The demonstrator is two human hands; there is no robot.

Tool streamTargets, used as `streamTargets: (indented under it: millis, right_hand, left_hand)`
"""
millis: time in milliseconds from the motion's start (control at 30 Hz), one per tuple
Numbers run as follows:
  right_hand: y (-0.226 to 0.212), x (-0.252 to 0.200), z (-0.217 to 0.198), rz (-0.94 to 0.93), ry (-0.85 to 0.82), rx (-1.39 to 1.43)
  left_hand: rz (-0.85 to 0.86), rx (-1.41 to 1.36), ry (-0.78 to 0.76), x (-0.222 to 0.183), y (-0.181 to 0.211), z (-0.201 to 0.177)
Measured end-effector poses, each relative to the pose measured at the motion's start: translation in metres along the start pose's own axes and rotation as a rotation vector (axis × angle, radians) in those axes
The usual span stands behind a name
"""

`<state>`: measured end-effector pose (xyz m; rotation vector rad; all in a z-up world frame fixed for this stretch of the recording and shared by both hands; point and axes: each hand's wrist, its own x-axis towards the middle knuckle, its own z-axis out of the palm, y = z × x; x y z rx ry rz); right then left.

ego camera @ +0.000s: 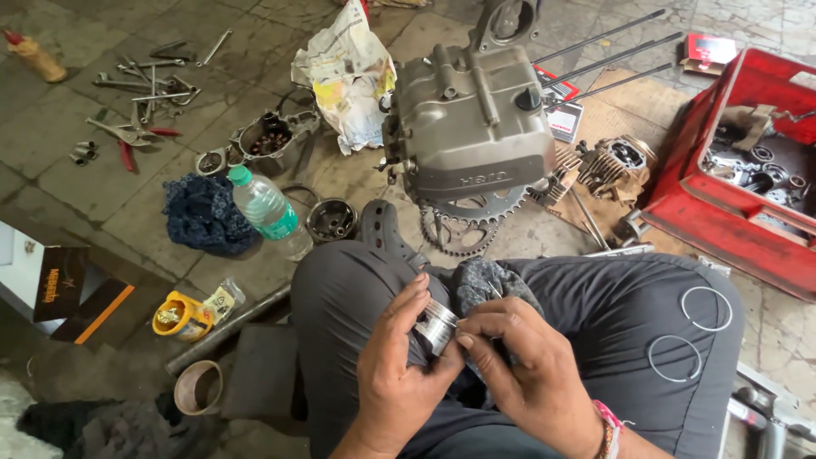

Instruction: The person is preparing and installing piston rings onto a piston and then handling the engine block.

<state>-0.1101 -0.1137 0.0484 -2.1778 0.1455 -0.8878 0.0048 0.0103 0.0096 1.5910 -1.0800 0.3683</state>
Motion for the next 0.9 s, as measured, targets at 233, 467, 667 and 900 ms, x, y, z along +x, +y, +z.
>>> streamTargets:
  millis: [233, 467, 667, 900]
  right_hand:
    - [0.0016, -0.0019, -0.0016, 0.010, -0.025, 0.023]
    - [0.0033, -0.0022, 0.0008, 0.029, -0.041, 0.013]
    - [0.0044, -0.0046, 0.0032, 0.061, -0.040, 0.019]
    - [0.0064, -0.0075, 0.0022, 0.073, -0.029, 0.027]
  left_hand:
    - [-0.005, -0.020, -0.003, -0.0010, 0.0005, 0.0015]
    - [-0.044, -0.063, -0.024, -0.0057, -0.0033, 0.0007]
    - [-0.064, -0.083, -0.040, -0.0091, -0.0045, 0.0007]
    - [-0.066, -0.081, -0.050, -0.0096, -0.0035, 0.0019]
